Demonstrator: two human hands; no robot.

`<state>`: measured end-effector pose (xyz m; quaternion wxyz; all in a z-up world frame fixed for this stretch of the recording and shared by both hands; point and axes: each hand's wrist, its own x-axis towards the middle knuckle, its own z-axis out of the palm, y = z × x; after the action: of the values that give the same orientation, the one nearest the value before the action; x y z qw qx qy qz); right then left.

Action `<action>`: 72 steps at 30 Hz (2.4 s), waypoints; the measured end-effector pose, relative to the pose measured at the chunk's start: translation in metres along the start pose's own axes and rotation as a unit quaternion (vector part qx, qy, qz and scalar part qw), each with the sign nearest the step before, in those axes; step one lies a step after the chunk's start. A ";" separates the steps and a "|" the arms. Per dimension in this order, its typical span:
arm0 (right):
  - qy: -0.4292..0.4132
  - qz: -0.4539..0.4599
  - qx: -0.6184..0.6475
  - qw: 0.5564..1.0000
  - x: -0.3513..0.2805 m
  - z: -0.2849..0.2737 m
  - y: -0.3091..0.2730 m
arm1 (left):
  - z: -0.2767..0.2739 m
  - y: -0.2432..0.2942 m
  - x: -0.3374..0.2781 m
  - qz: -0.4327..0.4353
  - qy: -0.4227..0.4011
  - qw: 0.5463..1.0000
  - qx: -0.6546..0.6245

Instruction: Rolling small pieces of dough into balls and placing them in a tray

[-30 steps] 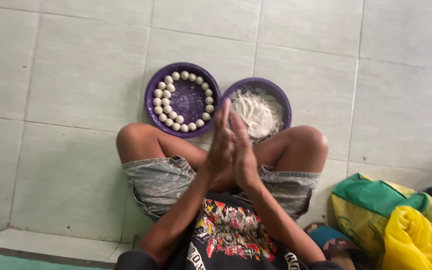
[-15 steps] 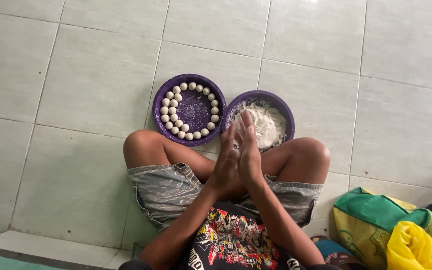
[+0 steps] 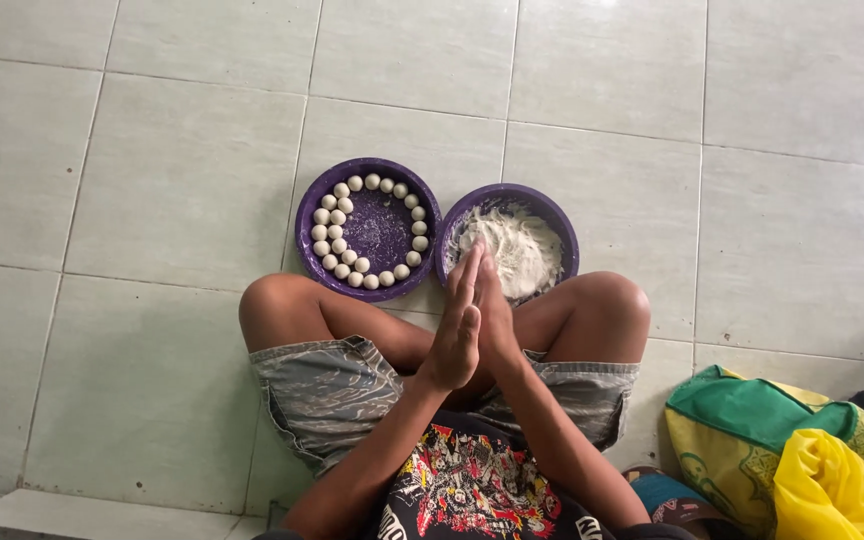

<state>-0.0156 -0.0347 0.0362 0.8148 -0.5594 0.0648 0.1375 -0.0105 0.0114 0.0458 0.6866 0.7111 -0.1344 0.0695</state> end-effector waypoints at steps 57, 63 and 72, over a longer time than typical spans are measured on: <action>-0.063 0.030 -0.389 0.919 0.129 -0.004 0.097 | -0.222 -0.164 0.021 -0.034 0.088 0.940 0.326; -0.091 -0.131 -0.544 0.824 0.177 -0.009 0.171 | -0.217 -0.165 0.028 -0.193 0.007 0.925 0.326; -0.136 -0.139 -0.548 0.814 0.179 -0.007 0.189 | -0.217 -0.154 0.034 -0.204 0.010 0.934 0.292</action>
<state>0.1000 0.0491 -0.1817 0.3844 -0.8918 -0.2113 0.1107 0.0846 0.2272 -0.0817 0.4496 0.8915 0.0464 -0.0286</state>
